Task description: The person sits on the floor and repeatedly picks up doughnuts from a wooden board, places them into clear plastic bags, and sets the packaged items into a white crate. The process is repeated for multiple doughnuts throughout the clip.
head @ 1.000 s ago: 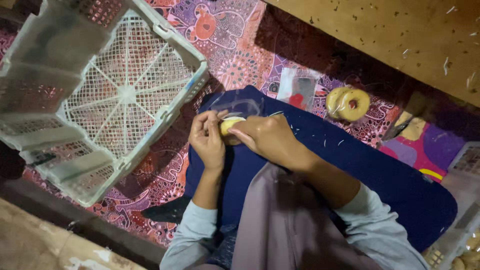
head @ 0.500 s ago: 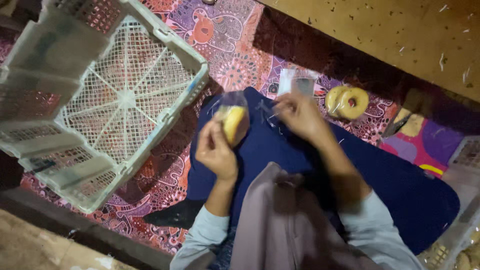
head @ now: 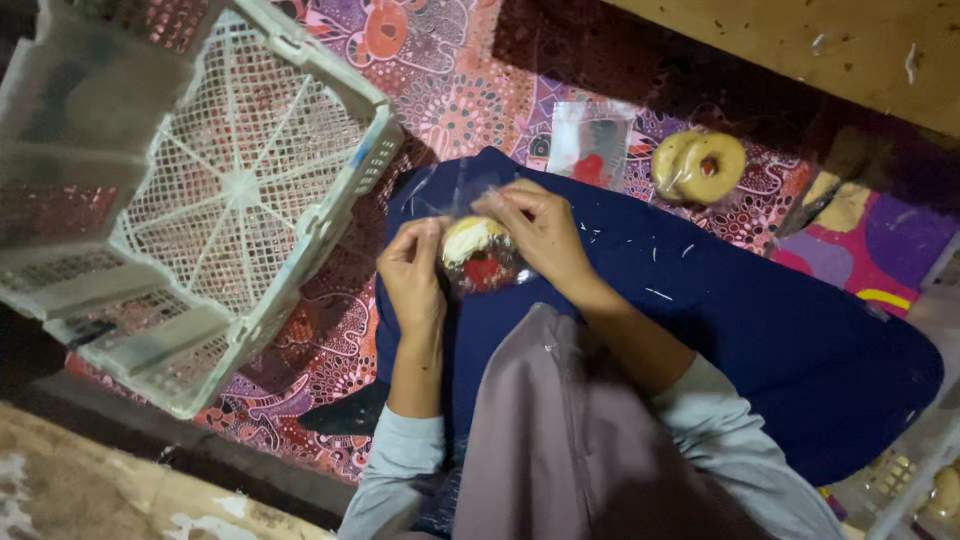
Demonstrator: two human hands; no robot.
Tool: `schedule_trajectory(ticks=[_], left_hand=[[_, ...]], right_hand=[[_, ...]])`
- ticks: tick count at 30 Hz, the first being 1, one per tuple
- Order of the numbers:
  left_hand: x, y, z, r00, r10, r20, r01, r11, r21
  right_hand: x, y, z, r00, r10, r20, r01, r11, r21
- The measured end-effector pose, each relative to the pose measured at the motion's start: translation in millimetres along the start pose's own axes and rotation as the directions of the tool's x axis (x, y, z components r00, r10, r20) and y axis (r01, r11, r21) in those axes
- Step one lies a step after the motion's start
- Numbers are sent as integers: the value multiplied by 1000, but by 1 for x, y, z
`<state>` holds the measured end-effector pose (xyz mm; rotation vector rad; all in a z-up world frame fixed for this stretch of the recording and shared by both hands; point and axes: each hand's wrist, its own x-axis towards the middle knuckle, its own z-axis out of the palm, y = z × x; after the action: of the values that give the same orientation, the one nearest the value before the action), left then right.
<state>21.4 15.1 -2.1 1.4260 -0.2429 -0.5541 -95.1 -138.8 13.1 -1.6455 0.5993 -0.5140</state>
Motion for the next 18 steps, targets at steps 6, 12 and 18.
schedule_trajectory(ticks=[6,12,18], left_hand=[[-30,6,-5,931,360,-65,-332,906,263],[-41,-8,-2,984,178,11,-164,878,449],[-18,-41,83,924,214,316,-345,820,457]], right_hand=[[-21,-14,5,938,-273,-214,222,946,-235],[-46,35,-6,933,-323,-161,238,885,-401],[-42,131,-41,907,404,-118,-405,914,21]])
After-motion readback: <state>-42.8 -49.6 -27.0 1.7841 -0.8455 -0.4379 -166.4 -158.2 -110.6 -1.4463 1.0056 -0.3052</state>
